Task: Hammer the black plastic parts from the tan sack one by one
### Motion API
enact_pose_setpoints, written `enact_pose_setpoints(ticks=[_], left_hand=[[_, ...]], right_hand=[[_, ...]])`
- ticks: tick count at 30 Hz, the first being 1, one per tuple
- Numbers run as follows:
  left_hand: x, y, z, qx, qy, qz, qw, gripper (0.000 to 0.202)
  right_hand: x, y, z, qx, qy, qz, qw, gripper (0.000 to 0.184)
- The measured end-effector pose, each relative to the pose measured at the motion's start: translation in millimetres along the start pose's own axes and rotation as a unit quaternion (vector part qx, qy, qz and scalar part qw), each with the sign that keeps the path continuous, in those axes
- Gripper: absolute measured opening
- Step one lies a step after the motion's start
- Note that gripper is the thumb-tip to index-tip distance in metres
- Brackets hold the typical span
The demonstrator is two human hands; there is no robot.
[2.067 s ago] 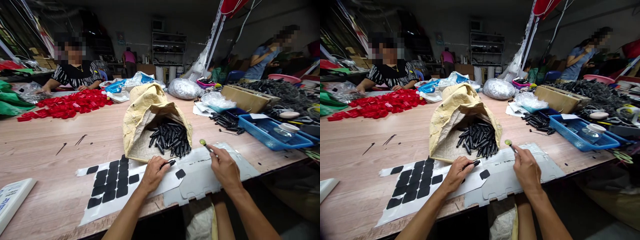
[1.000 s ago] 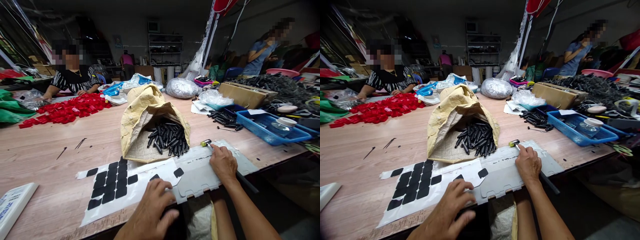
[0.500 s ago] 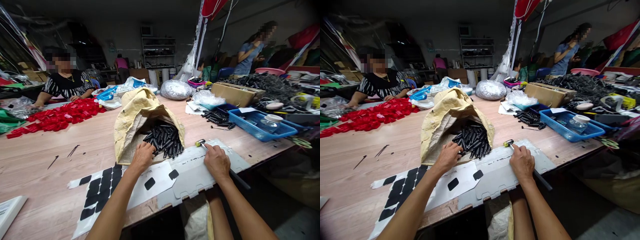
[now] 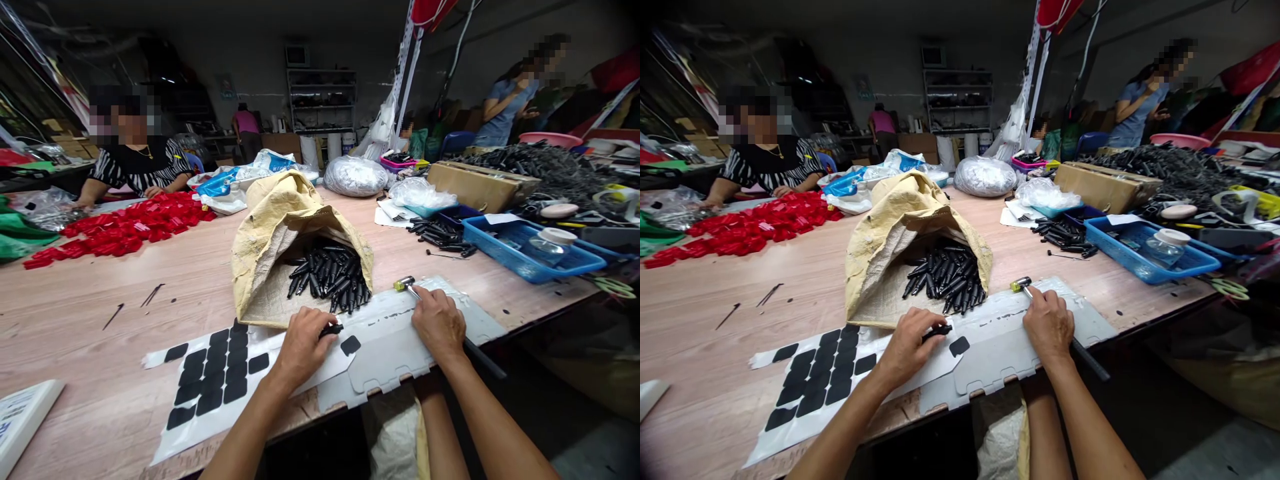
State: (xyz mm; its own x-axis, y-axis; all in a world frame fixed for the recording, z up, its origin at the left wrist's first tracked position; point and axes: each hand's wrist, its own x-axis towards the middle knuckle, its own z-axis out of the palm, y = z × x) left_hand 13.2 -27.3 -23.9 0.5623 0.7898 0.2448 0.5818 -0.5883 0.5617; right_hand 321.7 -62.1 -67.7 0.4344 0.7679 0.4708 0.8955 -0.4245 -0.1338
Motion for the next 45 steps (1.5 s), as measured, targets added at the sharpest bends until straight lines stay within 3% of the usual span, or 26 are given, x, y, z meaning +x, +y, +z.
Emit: enact_pose_setpoints(ticks=[7, 11, 15, 19, 23, 27, 33, 38, 42, 45], left_hand=[[-9, -13, 20.1, -0.067, 0.049, -0.03, 0.996, 0.018], [-7, -14, 19.6, -0.088, 0.049, -0.029, 0.994, 0.014], [-7, -14, 20.0, -0.093, 0.049, -0.037, 0.994, 0.013], [-6, -16, 22.1, -0.091, 0.048, -0.04, 0.994, 0.01], [-5, -20, 24.3, -0.092, 0.047, -0.038, 0.994, 0.009], [-6, -20, 25.0, -0.095, 0.049, -0.04, 0.993, 0.009], [-7, -14, 20.1, -0.075, 0.052, -0.024, 0.996, 0.013], [-8, -12, 19.1, -0.068, 0.046, -0.035, 0.996, 0.015], [-8, -14, 20.9, -0.102, 0.052, -0.045, 0.992, 0.016], [-8, -16, 20.5, -0.119, 0.047, -0.061, 0.99, 0.018]], right_hand=[[0, 2, -13, 0.106, 0.016, 0.003, 0.994, 0.034], [-18, -20, -40, 0.277, 0.073, -0.033, 0.958, 0.034], [-50, -54, -62, 0.414, -0.022, -0.107, 0.904, 0.031], [-75, -78, -72, 0.432, -0.065, -0.148, 0.887, 0.032], [-88, -86, -72, 0.417, -0.052, -0.168, 0.892, 0.038], [-93, -88, -65, 0.372, -0.078, -0.187, 0.906, 0.042], [-97, -97, -71, 0.402, -0.066, -0.19, 0.893, 0.044], [-102, -103, -68, 0.39, -0.108, -0.202, 0.892, 0.041], [-84, -90, -67, 0.387, -0.069, -0.168, 0.904, 0.037], [-55, -65, -62, 0.333, -0.018, -0.12, 0.935, 0.035]])
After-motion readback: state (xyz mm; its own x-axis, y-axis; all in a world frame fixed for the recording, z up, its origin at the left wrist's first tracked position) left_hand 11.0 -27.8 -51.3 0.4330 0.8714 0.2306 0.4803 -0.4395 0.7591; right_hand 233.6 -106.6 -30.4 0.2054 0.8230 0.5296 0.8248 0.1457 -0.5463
